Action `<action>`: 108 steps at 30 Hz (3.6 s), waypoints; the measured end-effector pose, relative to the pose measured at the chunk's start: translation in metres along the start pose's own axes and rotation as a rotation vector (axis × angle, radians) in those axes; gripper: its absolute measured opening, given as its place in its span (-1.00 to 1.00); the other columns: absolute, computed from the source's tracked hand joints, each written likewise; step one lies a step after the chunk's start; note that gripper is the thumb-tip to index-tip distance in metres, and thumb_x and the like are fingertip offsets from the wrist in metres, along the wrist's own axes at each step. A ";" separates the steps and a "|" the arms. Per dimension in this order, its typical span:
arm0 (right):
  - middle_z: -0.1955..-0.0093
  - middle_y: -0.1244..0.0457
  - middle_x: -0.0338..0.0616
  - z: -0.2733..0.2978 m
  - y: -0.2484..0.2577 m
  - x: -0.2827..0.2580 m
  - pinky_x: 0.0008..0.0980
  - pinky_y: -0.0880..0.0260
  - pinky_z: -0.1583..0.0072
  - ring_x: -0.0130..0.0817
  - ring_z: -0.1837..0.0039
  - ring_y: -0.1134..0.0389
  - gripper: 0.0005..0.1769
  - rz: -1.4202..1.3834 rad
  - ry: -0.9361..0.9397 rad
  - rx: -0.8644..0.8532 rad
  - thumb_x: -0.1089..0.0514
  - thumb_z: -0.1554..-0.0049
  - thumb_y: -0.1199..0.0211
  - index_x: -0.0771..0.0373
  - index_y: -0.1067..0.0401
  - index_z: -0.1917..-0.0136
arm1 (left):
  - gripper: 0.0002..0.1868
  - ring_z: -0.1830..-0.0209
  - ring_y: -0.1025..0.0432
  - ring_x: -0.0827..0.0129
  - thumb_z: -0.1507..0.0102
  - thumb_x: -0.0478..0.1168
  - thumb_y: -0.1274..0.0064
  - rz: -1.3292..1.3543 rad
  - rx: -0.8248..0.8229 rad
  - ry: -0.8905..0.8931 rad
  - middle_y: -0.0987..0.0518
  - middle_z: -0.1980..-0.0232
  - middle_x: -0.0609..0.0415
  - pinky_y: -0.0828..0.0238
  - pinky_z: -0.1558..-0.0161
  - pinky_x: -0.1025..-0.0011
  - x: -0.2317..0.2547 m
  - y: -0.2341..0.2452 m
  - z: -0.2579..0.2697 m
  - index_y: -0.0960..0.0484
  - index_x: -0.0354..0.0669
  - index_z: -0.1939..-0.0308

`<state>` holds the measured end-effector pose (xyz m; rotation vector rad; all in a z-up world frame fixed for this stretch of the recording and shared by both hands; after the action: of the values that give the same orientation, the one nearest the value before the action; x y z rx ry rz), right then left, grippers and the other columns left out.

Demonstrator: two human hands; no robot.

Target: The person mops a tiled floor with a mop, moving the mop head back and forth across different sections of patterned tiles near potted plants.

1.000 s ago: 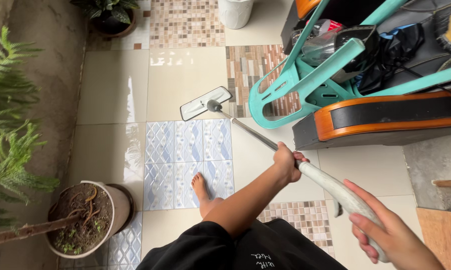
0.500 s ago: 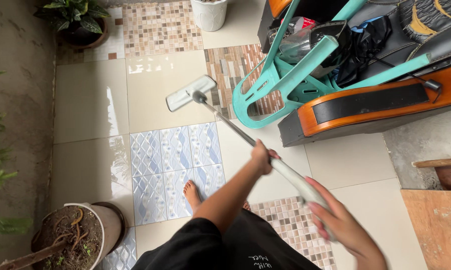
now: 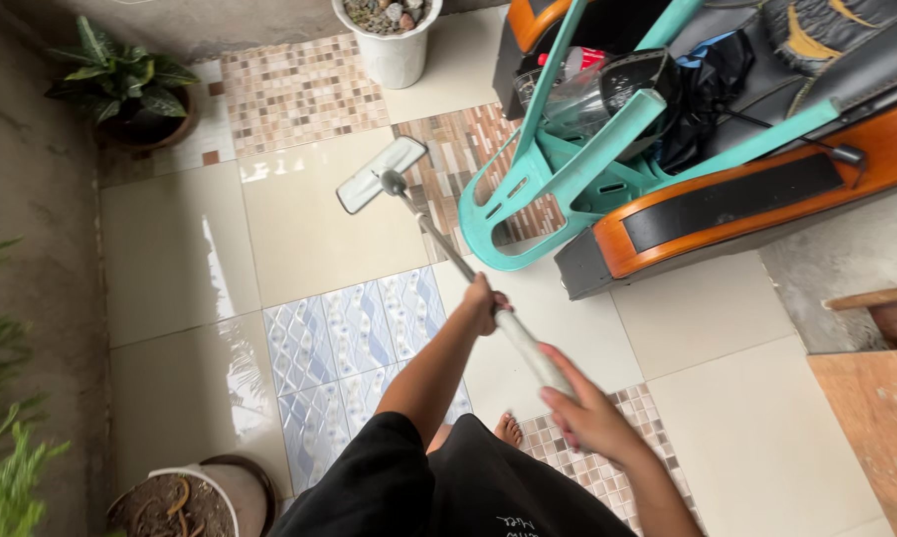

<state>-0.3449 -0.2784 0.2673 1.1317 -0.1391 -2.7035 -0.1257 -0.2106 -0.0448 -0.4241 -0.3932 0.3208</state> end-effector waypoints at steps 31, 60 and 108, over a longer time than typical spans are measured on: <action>0.52 -0.10 -0.18 0.071 -0.023 -0.019 -0.33 -0.16 0.49 -0.38 0.54 -0.10 -0.21 -0.441 -0.246 0.337 -0.07 -0.21 -0.04 -0.33 0.07 -0.67 | -0.51 0.54 -0.43 0.27 -0.48 0.15 0.35 -0.171 0.058 0.205 -0.46 0.47 0.01 -0.47 0.47 0.30 -0.029 -0.044 0.111 -0.31 -0.26 0.16; 0.49 -0.13 -0.19 0.141 -0.085 0.069 -0.39 -0.26 0.47 -0.42 0.52 -0.13 -0.33 -0.431 -0.155 0.412 -0.15 -0.28 0.06 -0.26 0.05 -0.63 | -0.15 0.43 -0.45 0.28 -0.21 -0.46 0.27 -0.263 0.096 -0.189 -0.30 -0.17 0.08 -0.58 0.40 0.27 -0.104 0.000 0.174 -0.12 0.37 -0.54; 0.51 -0.15 -0.20 0.321 -0.299 0.230 -0.36 -0.21 0.41 -0.46 0.50 -0.13 -0.51 -0.297 -0.279 0.819 -0.02 -0.20 -0.21 0.22 -0.38 -0.33 | 0.07 0.53 -0.47 0.29 -0.04 -0.62 -0.05 -0.693 -0.328 0.022 -0.41 0.27 0.01 -0.49 0.54 0.29 -0.320 0.137 0.313 -0.02 0.18 -0.54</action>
<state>-0.7775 -0.0368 0.2833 0.9689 -1.3108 -3.1391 -0.5703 -0.1091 0.0601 -0.5816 -0.5471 -0.4284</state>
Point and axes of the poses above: each hand's wrist, its own z-axis away from the middle knuckle, its own y-axis out of the back of the hand, x = y × z, the point moved 4 cm from there along -z, towards the middle knuckle
